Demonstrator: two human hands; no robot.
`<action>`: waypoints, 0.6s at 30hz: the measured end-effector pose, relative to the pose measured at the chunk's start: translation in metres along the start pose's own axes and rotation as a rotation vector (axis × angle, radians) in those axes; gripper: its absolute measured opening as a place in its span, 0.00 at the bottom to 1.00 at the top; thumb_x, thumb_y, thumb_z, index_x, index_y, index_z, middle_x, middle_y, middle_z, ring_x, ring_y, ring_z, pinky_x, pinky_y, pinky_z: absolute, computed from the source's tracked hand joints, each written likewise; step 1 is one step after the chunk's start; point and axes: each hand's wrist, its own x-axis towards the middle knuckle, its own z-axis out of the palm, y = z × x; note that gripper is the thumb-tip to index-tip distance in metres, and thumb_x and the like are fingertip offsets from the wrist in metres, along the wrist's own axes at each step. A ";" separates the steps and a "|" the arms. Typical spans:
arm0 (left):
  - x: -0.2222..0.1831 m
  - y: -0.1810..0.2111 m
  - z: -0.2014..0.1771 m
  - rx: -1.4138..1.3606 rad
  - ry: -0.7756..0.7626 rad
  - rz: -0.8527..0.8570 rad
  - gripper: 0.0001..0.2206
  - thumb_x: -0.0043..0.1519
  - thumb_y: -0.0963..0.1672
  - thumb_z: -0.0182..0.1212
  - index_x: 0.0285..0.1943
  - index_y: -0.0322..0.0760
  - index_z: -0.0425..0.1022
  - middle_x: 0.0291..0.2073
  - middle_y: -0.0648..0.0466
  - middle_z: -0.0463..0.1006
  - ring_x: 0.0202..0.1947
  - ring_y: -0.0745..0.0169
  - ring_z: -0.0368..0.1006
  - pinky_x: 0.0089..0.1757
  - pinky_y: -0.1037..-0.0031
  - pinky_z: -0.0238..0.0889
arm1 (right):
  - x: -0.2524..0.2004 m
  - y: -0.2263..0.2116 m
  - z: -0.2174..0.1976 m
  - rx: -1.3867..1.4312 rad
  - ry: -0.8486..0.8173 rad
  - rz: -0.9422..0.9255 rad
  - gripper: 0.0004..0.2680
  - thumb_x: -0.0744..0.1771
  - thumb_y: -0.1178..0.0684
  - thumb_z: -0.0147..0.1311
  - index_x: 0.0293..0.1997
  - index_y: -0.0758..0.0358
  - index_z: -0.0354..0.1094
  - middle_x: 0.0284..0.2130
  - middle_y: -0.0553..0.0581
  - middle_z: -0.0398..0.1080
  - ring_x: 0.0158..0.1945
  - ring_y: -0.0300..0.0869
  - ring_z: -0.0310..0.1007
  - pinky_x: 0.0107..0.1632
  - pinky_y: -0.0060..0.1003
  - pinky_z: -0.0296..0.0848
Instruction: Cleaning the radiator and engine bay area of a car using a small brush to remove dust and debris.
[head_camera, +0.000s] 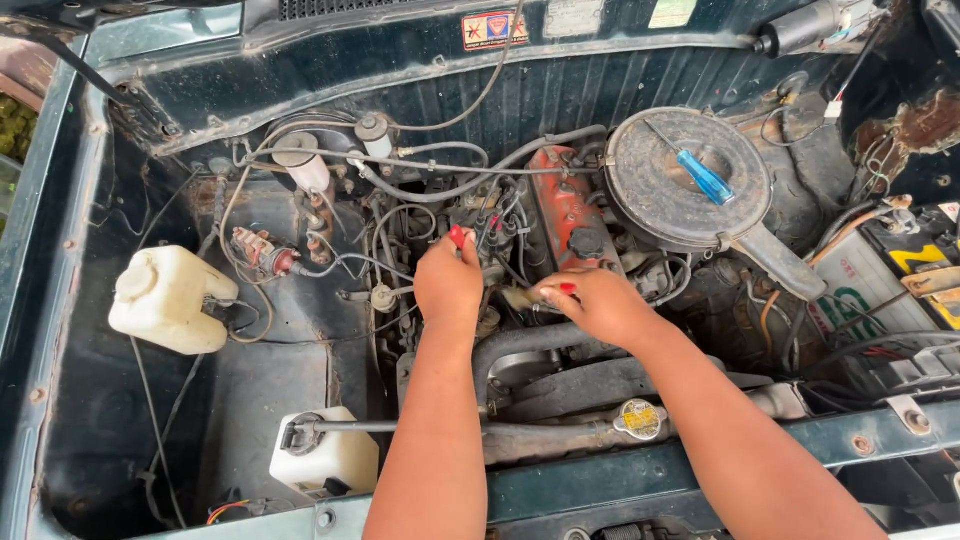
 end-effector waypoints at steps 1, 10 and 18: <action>0.001 -0.002 0.005 -0.001 0.001 0.003 0.16 0.70 0.51 0.52 0.58 0.46 0.80 0.40 0.46 0.82 0.45 0.44 0.80 0.44 0.54 0.78 | -0.001 0.000 -0.002 -0.001 0.003 0.000 0.12 0.72 0.47 0.47 0.54 0.54 0.78 0.38 0.62 0.81 0.34 0.55 0.80 0.38 0.50 0.77; 0.001 -0.002 0.015 -0.017 -0.169 -0.022 0.19 0.68 0.54 0.52 0.58 0.45 0.80 0.43 0.48 0.84 0.50 0.47 0.79 0.48 0.57 0.76 | 0.001 0.009 0.007 -0.083 -0.005 0.026 0.14 0.73 0.43 0.44 0.54 0.54 0.77 0.43 0.61 0.80 0.41 0.56 0.80 0.41 0.51 0.80; -0.001 0.003 0.004 0.024 -0.115 -0.030 0.18 0.71 0.51 0.49 0.61 0.43 0.79 0.41 0.48 0.83 0.45 0.50 0.80 0.44 0.62 0.77 | -0.002 0.017 0.005 -0.207 0.065 -0.014 0.13 0.73 0.41 0.42 0.46 0.50 0.77 0.37 0.58 0.80 0.37 0.53 0.79 0.37 0.48 0.80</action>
